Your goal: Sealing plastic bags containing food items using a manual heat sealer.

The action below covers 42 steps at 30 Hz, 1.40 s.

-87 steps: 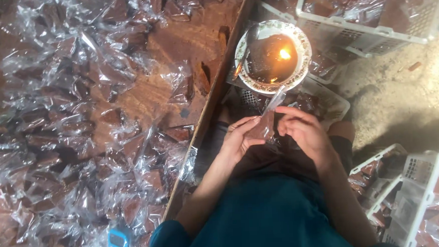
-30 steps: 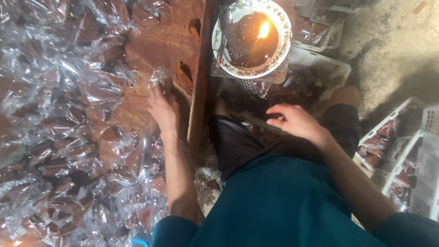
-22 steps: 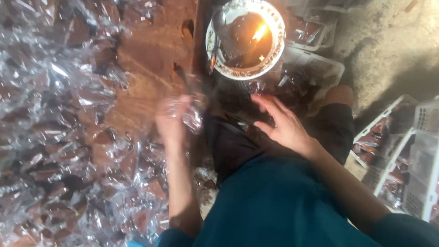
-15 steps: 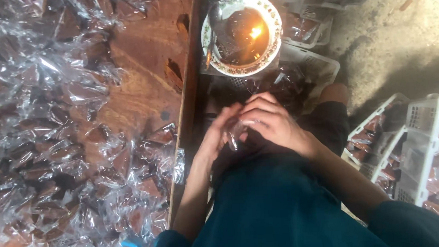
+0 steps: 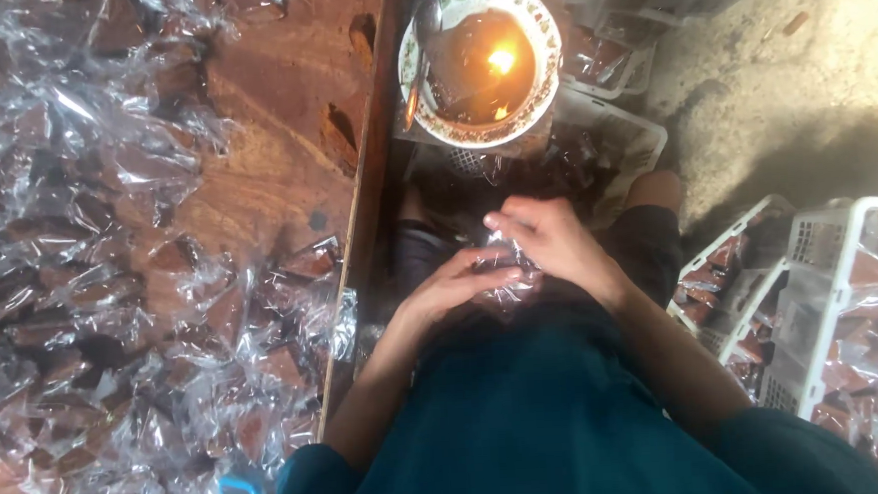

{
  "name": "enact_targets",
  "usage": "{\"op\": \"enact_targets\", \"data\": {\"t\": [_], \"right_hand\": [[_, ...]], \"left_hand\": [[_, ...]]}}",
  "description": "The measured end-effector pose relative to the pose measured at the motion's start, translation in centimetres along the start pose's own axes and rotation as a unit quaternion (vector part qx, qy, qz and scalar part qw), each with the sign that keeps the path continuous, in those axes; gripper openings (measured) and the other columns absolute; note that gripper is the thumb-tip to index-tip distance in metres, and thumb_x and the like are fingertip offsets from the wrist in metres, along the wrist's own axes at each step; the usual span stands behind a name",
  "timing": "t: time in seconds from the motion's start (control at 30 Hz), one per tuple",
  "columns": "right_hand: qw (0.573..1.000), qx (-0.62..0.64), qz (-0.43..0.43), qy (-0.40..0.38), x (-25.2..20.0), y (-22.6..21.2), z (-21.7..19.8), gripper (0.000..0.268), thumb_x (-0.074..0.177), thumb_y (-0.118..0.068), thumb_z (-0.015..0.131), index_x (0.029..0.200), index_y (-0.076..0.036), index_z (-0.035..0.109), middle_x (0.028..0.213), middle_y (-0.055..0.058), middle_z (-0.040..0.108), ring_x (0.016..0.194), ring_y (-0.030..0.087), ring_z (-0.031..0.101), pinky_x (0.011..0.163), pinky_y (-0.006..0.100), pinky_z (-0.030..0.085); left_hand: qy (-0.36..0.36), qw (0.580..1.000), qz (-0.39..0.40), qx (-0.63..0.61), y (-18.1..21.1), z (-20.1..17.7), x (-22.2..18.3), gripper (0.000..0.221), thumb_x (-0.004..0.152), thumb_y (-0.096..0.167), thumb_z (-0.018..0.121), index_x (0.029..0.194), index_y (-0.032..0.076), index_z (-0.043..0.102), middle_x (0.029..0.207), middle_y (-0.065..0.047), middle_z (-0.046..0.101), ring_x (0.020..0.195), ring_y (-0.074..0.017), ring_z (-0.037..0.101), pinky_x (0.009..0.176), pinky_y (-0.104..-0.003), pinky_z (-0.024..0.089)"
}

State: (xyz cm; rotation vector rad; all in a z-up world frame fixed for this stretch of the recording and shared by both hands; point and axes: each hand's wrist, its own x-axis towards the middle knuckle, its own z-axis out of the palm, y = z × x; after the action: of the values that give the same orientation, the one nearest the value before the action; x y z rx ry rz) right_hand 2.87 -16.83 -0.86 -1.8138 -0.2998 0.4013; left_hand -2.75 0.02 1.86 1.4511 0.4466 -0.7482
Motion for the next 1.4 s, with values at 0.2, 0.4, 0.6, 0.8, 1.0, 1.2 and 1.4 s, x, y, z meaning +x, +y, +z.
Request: {"op": "enact_targets", "data": {"t": [0.2, 0.4, 0.6, 0.8, 1.0, 1.2, 1.4], "right_hand": [[0.991, 0.12, 0.003, -0.061, 0.0, -7.0, -5.2, 0.009, 0.088, -0.011, 0.073, 0.093, -0.004, 0.074, 0.132, 0.022, 0.067, 0.11, 0.034, 0.07, 0.097, 0.05, 0.052], [0.99, -0.005, 0.005, -0.144, 0.3, -2.8, -5.3, 0.035, 0.09, -0.01, 0.073, 0.125, -0.007, 0.073, 0.122, 0.016, 0.074, 0.114, 0.03, 0.068, 0.095, 0.051, 0.055], [0.993, 0.119, 0.019, 0.005, 0.7, -0.4, -4.0, 0.017, 0.094, -0.012, 0.074, 0.081, -0.002, 0.072, 0.067, 0.01, 0.072, 0.063, 0.008, 0.063, 0.052, 0.021, 0.046], [0.916, 0.394, 0.077, 0.016, 0.7, 1.8, -1.8, 0.041, 0.088, 0.009, 0.058, 0.129, 0.009, 0.061, 0.083, 0.019, 0.064, 0.074, 0.023, 0.065, 0.07, 0.034, 0.056], [0.923, 0.367, 0.081, 0.088, 2.4, 4.2, 1.4, 0.019, 0.102, -0.009, 0.062, 0.113, 0.001, 0.073, 0.097, 0.012, 0.075, 0.083, 0.015, 0.07, 0.074, 0.031, 0.06], [0.985, 0.168, 0.044, 0.009, 1.5, 3.2, 1.9, 0.01, 0.094, -0.011, 0.073, 0.1, -0.009, 0.08, 0.085, 0.007, 0.078, 0.084, 0.009, 0.068, 0.072, 0.032, 0.06], [0.965, 0.229, 0.037, 0.12, 7.3, 1.9, -0.6, 0.015, 0.094, -0.015, 0.075, 0.103, -0.004, 0.079, 0.086, 0.005, 0.076, 0.083, 0.009, 0.067, 0.078, 0.028, 0.058]], "left_hand": [[-0.088, 0.991, 0.027, -0.101, -1.9, -2.9, 1.9, 0.04, 0.08, 0.016, 0.088, 0.111, -0.005, 0.074, 0.084, -0.024, 0.075, 0.067, -0.03, 0.076, 0.054, -0.049, 0.065], [-0.017, 0.993, 0.037, -0.113, -1.5, -2.7, 2.8, 0.037, 0.081, 0.014, 0.086, 0.109, -0.008, 0.074, 0.086, -0.026, 0.075, 0.061, -0.0312, 0.074, 0.047, -0.041, 0.065], [0.054, 0.97, 0.208, -0.117, -1.5, -3.1, 4.4, 0.037, 0.084, 0.01, 0.085, 0.119, 0.001, 0.075, 0.098, -0.021, 0.077, 0.069, -0.0232, 0.076, 0.054, -0.039, 0.069], [0.022, 0.896, 0.038, -0.442, -3.9, -2.4, 7.6, 0.034, 0.093, 0.021, 0.075, 0.121, 0.003, 0.066, 0.098, -0.027, 0.07, 0.079, -0.0442, 0.075, 0.046, -0.039, 0.065], [0.094, 0.925, -0.011, -0.367, 1.0, 1.7, 4.5, 0.034, 0.103, 0.015, 0.055, 0.124, -0.011, 0.063, 0.13, -0.034, 0.053, 0.098, -0.0603, 0.064, 0.073, -0.065, 0.058], [0.178, 0.952, 0.215, -0.121, 4.7, 2.9, 3.6, 0.042, 0.105, 0.04, 0.054, 0.092, 0.009, 0.078, 0.087, -0.008, 0.073, 0.078, -0.0156, 0.061, 0.07, -0.029, 0.054], [0.211, 0.904, 0.223, -0.297, 3.1, 1.5, 6.2, 0.039, 0.108, 0.032, 0.05, 0.129, 0.003, 0.063, 0.119, -0.008, 0.068, 0.104, -0.0166, 0.062, 0.091, -0.032, 0.057]]}}
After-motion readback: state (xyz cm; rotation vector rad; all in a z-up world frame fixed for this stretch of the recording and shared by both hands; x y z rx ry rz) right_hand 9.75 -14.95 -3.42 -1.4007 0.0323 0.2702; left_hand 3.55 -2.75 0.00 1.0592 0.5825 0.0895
